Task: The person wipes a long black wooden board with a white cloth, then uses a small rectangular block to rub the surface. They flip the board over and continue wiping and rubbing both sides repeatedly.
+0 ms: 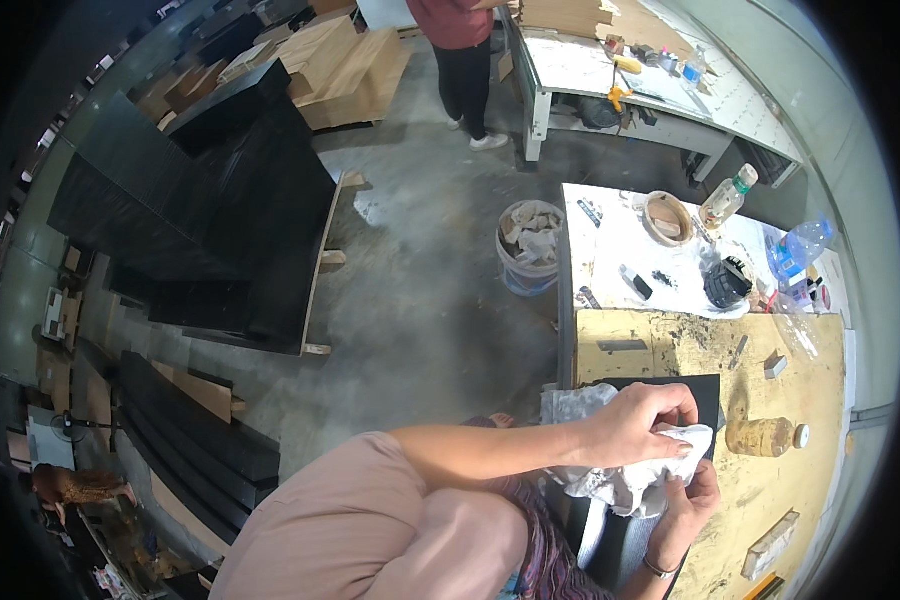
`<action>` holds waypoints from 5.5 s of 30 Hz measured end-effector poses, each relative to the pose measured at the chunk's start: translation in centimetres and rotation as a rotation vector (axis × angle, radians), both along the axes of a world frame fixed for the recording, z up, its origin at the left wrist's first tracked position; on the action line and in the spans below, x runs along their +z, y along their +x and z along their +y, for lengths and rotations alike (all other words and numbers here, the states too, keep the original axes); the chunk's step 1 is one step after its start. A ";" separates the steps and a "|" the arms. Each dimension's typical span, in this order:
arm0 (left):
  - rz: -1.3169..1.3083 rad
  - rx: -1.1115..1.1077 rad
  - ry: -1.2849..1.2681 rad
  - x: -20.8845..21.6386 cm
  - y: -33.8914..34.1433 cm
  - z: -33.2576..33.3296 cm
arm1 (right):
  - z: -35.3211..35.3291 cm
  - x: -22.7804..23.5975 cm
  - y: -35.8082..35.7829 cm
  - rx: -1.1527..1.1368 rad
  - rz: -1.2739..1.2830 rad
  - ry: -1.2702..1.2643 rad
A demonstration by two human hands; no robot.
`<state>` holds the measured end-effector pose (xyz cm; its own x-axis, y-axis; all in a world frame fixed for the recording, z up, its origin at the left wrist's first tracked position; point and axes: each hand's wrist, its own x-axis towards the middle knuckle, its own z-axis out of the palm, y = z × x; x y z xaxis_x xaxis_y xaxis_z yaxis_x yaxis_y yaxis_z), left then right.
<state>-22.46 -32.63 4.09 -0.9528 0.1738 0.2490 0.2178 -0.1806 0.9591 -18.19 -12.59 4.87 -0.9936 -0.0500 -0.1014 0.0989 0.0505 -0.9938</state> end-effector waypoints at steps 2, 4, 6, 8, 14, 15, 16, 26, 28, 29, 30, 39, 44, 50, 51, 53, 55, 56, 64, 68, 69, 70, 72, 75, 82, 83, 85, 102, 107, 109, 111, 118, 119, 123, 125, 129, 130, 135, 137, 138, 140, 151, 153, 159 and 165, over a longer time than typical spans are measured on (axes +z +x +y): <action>-0.001 0.012 -0.033 -0.5 -0.1 -0.1 | 0.5 0.2 0.3 -0.104 0.001 0.008; -0.047 -0.026 -0.068 -0.9 -0.1 -0.4 | 1.5 0.3 0.6 -0.115 0.038 0.062; -0.070 -0.092 0.009 0.0 0.0 -0.7 | 2.0 0.3 0.8 -0.099 0.034 0.028; -0.045 -0.101 0.113 -0.1 0.0 -0.4 | 2.2 0.5 0.9 -0.094 0.017 -0.074; -0.141 -0.247 0.384 -0.4 -1.0 -1.2 | 5.1 -0.5 0.4 -0.151 0.045 -0.202; -0.099 -0.277 0.354 -1.0 -1.2 -1.2 | 5.3 -0.2 0.5 -0.133 0.037 -0.151; -0.139 -0.285 0.350 -1.6 -1.3 -1.2 | 5.2 -0.2 0.4 -0.137 0.040 -0.165; -0.319 -0.440 -0.128 -4.6 2.2 0.5 | 4.8 0.2 -0.8 -0.095 0.013 -0.126; -0.549 -0.646 0.079 -1.9 0.4 -0.8 | 4.9 -0.2 -0.7 -0.149 0.026 -0.118; -0.627 -0.657 0.074 -0.4 -0.2 -1.3 | 5.4 -0.2 -0.6 -0.193 0.015 -0.119; -0.650 -0.531 0.131 -1.5 0.3 -0.6 | 5.7 -0.4 -0.6 -0.189 -0.006 -0.107; -0.740 -0.369 0.634 -1.7 -0.7 -1.8 | 11.2 -1.2 -3.9 -0.627 -0.040 0.108; -0.745 -0.362 0.594 -1.8 -2.1 0.5 | 15.4 -4.1 -7.9 -0.872 0.086 0.465; -0.814 -0.418 0.575 -1.9 -3.3 2.3 | 17.4 -4.8 -15.1 -0.805 0.127 0.268; -0.824 -0.424 0.584 -2.1 -3.4 2.5 | 18.1 -4.9 -16.2 -0.782 0.067 0.271; -0.829 -0.426 0.601 -2.3 -3.5 2.9 | 18.7 -4.7 -17.2 -0.762 -0.011 0.288; -0.854 -0.430 0.573 -2.4 -3.7 3.2 | 18.5 -3.9 -17.4 -0.769 -0.047 0.319; -0.863 -0.428 0.561 -2.4 -4.1 3.4 | 18.3 -4.1 -17.3 -0.747 -0.009 0.396; -0.981 -0.405 0.551 -3.3 -6.3 6.0 | 11.2 0.1 -11.6 -0.246 0.419 1.033; -1.012 -0.475 0.547 -3.8 -7.3 7.2 | 8.4 0.5 -10.6 -0.021 0.526 1.210; -1.019 -0.491 0.539 -4.3 -7.5 7.3 | 8.0 0.6 -10.3 0.019 0.533 1.282; -1.026 -0.505 0.532 -4.7 -7.7 7.3 | 7.6 0.6 -10.1 0.061 0.540 1.354; -1.055 -0.527 0.534 -4.8 -7.7 7.4 | 7.3 0.9 -9.8 0.123 0.529 1.466; -1.076 -0.560 0.570 -5.0 -7.7 7.2 | 7.1 1.4 -9.7 0.167 0.514 1.591; -1.050 -0.569 0.560 -4.6 -7.5 7.3 | 7.5 1.7 -9.6 0.153 0.527 1.742; -1.062 -0.573 0.573 -4.7 -7.4 7.3 | 7.6 1.6 -9.6 0.148 0.532 1.750; -1.087 -0.581 0.597 -4.8 -7.4 7.5 | 7.4 1.7 -9.6 0.155 0.538 1.783; -0.603 -0.101 0.555 2.0 -8.0 -5.7 | 16.4 -5.2 -15.5 -0.711 0.160 0.219; -0.433 -0.233 0.066 2.0 -5.9 -3.0 | 16.8 -5.8 -16.8 -0.790 0.134 0.137; -0.299 -0.533 -0.336 -0.4 -3.4 0.7 | 15.5 -5.5 -17.4 -0.730 0.100 0.142; 0.674 -0.562 -0.721 -1.1 -1.8 7.5 | 16.1 -5.1 -16.1 -0.727 0.065 0.309; 0.762 -0.400 -1.219 -4.9 -8.4 6.1 | 16.4 -5.6 -3.2 -0.499 -0.121 0.865; 0.721 -0.403 -1.205 -4.6 -9.3 5.2 | 16.1 -5.2 -0.3 -0.420 -0.156 0.923; 0.704 -0.516 -1.279 -3.5 -5.4 7.6 | 13.7 -4.8 5.3 -0.350 -0.359 1.069; 0.797 -0.628 -1.206 -3.2 -2.2 8.7 | 12.5 -5.2 5.7 -0.393 -0.336 1.145; 0.560 -0.458 -1.201 -3.0 -6.6 7.9 | 12.9 -5.6 5.8 -0.387 -0.366 1.159; 0.674 -0.263 -1.146 -5.4 -9.7 5.9 | 12.8 -5.4 5.7 -0.383 -0.356 1.161; 0.497 -0.266 -1.035 -3.0 -6.5 4.2 | 13.1 -6.0 6.1 -0.394 -0.333 1.140; 0.675 -0.503 -1.096 -3.1 2.1 6.5 | 13.2 -5.2 5.6 -0.348 -0.331 1.123; 0.709 -0.677 -1.226 -2.7 4.8 7.1 | 13.0 -5.2 5.5 -0.349 -0.323 1.122; 0.659 -0.605 -1.206 -3.2 3.8 6.5 | 13.1 -5.2 5.7 -0.366 -0.314 1.133; 0.716 -0.506 -1.215 -3.7 10.3 5.6 | 13.4 -5.7 5.8 -0.378 -0.268 1.140; 0.496 -0.307 -1.173 -3.5 6.0 3.6 | 13.6 -5.8 6.1 -0.381 -0.263 1.145; 0.504 -0.324 -1.336 -3.2 4.7 5.4 | 13.3 -5.5 6.0 -0.361 -0.283 1.141; 0.572 -0.064 -1.551 -3.7 -1.3 3.4 | 13.3 -5.5 6.0 -0.384 -0.256 1.132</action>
